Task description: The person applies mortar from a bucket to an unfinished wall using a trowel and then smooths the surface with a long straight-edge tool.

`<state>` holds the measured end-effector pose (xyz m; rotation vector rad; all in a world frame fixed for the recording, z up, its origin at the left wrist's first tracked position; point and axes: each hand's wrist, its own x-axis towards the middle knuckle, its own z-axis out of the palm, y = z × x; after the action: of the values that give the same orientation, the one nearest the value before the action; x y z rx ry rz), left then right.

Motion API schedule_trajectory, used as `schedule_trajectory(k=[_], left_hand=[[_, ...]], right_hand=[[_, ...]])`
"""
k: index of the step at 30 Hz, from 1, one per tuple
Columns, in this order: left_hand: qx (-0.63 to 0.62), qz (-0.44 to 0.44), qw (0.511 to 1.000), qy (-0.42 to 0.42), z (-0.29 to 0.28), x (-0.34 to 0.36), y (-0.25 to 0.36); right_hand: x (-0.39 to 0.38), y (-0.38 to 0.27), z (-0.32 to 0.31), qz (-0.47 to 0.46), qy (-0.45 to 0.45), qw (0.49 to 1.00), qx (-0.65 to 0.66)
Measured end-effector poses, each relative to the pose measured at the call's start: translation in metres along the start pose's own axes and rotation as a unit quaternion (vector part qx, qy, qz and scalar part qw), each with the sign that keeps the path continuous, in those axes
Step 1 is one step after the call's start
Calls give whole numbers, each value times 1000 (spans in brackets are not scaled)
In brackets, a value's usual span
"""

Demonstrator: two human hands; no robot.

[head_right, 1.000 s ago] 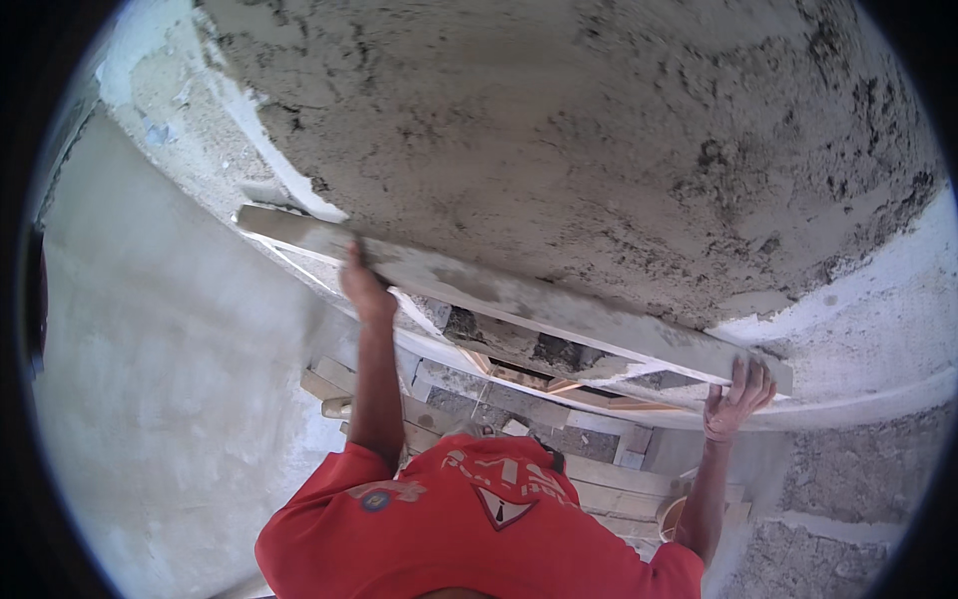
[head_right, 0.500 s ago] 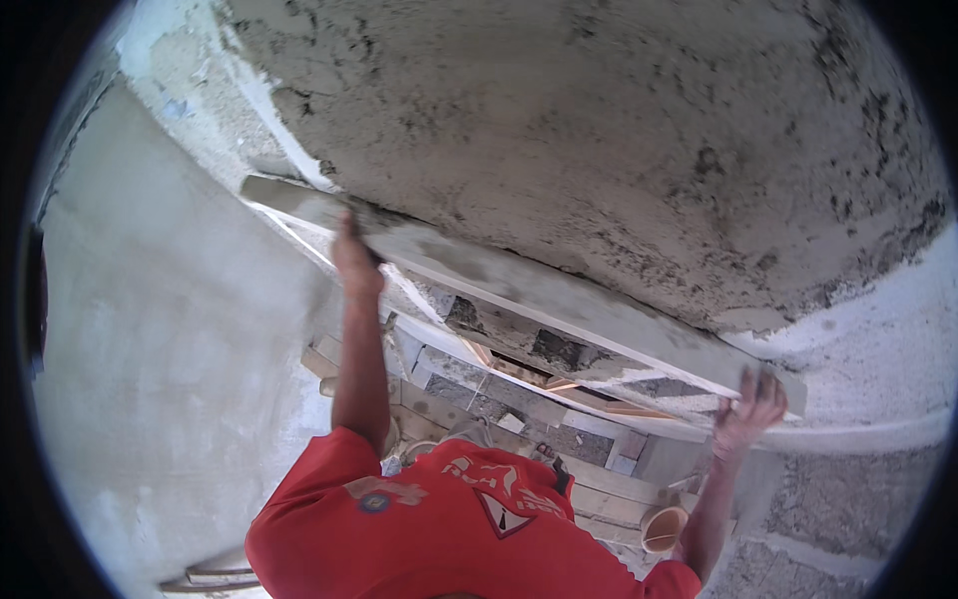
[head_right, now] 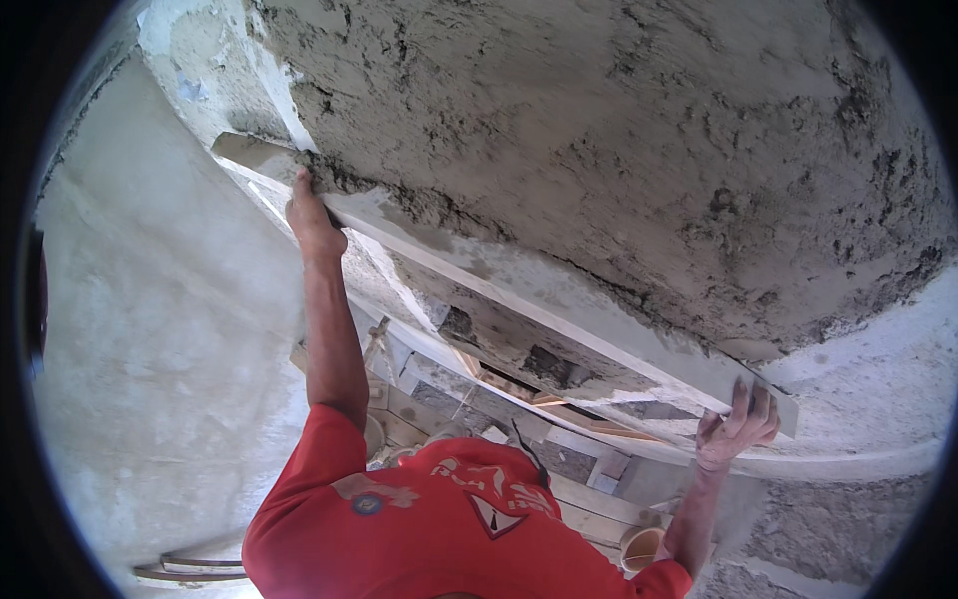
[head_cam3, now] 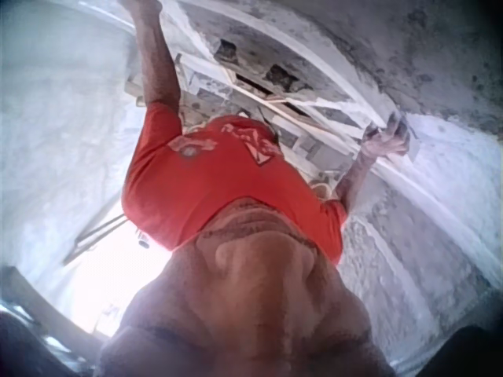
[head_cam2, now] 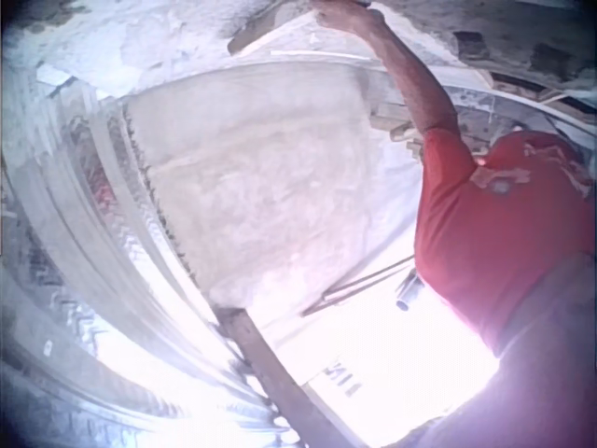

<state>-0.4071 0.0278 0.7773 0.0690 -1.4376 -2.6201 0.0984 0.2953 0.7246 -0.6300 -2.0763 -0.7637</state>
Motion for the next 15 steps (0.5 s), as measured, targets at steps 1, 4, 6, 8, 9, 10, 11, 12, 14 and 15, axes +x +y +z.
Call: schedule_trajectory(k=[1, 4, 6, 8, 9, 10, 11, 12, 14, 15], left_hand=[[5, 2, 1000, 4, 2, -3, 1], [14, -32, 999, -11, -4, -3, 3], [23, -33, 999, -1, -15, 4, -7], [32, -30, 999, -1, -10, -10, -13], [13, -44, 999, -26, -3, -28, -20], [44, -54, 997, -27, -1, -48, -25], [27, -55, 997, -55, 1, -65, -31], [54, -76, 994, -51, -1, -79, -34], [65, -91, 993, -37, 4, -99, -35], [57, -80, 995, -24, 8, -103, -29]], right_hand=[[1, 1, -2, -4, -2, 1000, -2], [-1, 2, 2, -13, -16, 1000, 0], [-3, 10, -1, -21, -26, 999, 1], [-10, 27, -1, -17, -31, 999, -5], [-17, 43, -4, -16, -29, 999, -17], [-25, 58, -4, -19, -27, 999, -24], [-32, 71, -5, -22, -26, 999, -31], [-41, 80, -6, -21, -30, 999, -31], [-46, 93, -9, -19, -33, 998, -44], [-43, 90, -7, -17, -26, 999, -40]])
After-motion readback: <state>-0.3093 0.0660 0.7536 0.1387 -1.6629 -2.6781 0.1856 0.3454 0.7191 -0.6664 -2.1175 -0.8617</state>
